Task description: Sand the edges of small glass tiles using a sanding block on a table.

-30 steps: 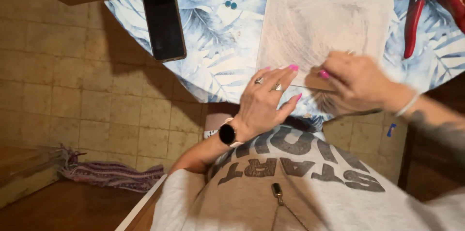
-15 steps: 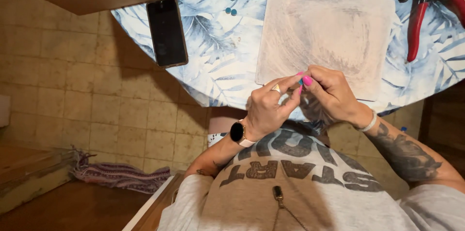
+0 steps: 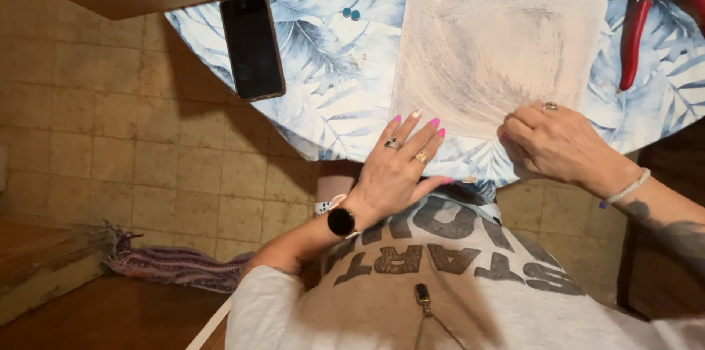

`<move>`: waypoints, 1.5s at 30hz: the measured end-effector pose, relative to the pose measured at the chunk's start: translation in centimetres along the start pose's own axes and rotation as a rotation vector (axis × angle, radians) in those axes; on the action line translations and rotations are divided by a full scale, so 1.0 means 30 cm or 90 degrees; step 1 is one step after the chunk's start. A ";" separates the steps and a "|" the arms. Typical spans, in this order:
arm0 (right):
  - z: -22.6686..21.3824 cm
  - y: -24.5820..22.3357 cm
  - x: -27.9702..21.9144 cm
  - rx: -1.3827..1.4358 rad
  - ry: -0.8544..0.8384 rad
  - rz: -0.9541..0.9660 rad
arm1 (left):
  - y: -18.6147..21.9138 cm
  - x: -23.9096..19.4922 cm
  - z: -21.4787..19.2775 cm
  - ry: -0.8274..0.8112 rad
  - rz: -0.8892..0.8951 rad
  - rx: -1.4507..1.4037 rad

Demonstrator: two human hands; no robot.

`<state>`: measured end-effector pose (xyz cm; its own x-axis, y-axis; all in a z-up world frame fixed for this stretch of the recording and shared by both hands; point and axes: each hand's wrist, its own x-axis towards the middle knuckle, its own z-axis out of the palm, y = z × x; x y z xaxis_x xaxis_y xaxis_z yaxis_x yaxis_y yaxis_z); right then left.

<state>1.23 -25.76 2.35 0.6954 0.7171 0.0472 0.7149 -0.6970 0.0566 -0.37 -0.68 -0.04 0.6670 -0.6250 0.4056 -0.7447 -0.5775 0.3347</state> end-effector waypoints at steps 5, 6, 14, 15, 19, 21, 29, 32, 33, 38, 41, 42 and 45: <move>0.069 -0.043 0.240 0.149 0.006 -0.086 | -0.011 -0.005 0.004 -0.016 0.018 0.016; 0.086 -0.047 0.312 0.182 0.039 -0.106 | -0.011 -0.007 0.002 -0.020 0.017 0.006; -0.002 -0.030 0.416 0.055 0.015 -0.170 | -0.016 -0.001 -0.014 -0.030 0.017 0.026; -0.030 -0.034 0.358 0.097 -0.102 -0.211 | -0.016 0.000 -0.013 -0.030 0.015 0.017; -0.003 0.120 0.089 0.064 -0.186 -0.279 | -0.012 -0.006 -0.009 -0.032 0.026 0.055; -0.012 0.220 -0.006 -0.193 -0.357 -0.482 | -0.011 -0.003 -0.012 -0.027 0.022 0.067; 0.124 0.054 0.039 0.358 -0.038 0.035 | 0.014 0.069 0.017 0.196 -0.074 -0.176; 0.091 -0.048 0.105 0.590 0.081 0.130 | 0.027 0.091 0.013 0.285 -0.136 -0.288; 0.038 -0.088 0.132 0.645 0.110 0.152 | 0.035 0.096 0.002 0.279 -0.167 -0.351; 0.028 -0.120 0.139 0.689 0.143 0.199 | 0.043 0.093 0.016 0.265 -0.194 -0.389; 0.027 -0.123 0.140 0.692 0.152 0.202 | 0.050 0.100 0.003 0.278 -0.196 -0.408; 0.039 -0.120 0.133 0.693 0.153 0.203 | 0.056 0.103 -0.005 0.289 -0.198 -0.416; 0.040 -0.123 0.132 0.702 0.193 0.200 | 0.066 0.119 -0.023 0.316 -0.192 -0.429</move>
<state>1.42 -20.36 1.11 0.9120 0.3825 0.1479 0.2962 -0.3649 -0.8827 0.51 -3.69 2.66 0.8660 -0.1060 0.4887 -0.4998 -0.1518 0.8528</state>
